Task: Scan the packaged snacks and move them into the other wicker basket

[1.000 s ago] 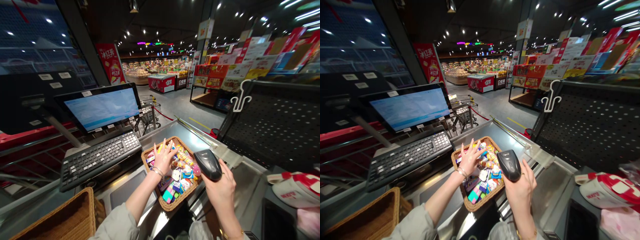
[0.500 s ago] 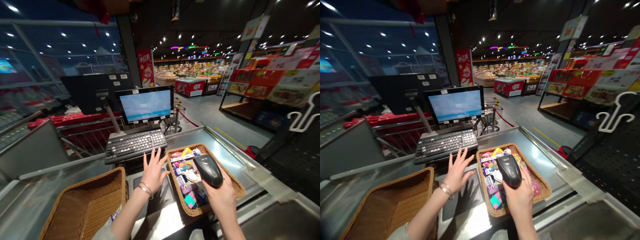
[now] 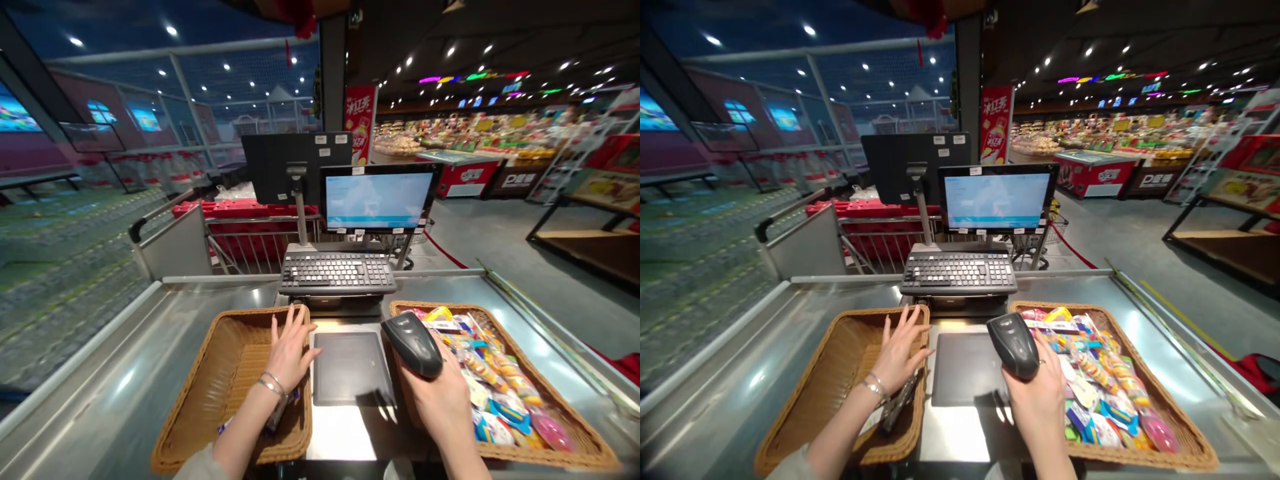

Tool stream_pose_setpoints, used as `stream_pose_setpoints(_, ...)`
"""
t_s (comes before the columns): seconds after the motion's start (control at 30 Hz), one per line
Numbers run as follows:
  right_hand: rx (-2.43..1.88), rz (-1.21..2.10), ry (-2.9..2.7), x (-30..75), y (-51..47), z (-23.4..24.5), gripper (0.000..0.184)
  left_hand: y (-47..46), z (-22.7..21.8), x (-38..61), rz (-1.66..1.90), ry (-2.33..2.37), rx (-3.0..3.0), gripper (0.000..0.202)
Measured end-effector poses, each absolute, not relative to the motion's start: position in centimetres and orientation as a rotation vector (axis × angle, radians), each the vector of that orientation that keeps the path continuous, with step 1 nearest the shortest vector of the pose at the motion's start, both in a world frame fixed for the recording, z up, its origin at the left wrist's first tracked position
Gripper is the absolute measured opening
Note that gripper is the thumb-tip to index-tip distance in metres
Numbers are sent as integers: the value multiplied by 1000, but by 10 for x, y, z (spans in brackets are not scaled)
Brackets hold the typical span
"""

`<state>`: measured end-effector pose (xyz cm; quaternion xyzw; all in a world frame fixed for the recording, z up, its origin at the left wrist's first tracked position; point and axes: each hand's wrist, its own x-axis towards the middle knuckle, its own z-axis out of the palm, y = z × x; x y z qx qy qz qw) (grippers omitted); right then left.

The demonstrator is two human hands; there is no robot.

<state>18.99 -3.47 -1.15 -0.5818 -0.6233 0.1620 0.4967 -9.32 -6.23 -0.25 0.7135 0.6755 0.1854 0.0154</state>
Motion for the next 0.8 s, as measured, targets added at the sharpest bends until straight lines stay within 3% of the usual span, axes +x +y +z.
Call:
stream_pose_setpoints(0.13, -1351, 366, -1650, 166, -37, -23, 50, -78, -12, -122, 518, 2201, 2079, 27)
stream_pose_setpoints(0.43, -1252, 449, -1854, 130, -45, -39, 38, -101, -50, -174, 240, 2300, 1886, 41)
stream_pose_setpoints(0.8, -1245, 523, -1958, 112, -53, -60, 40, -106, -92, -210, -290, 2169, 1858, 52)
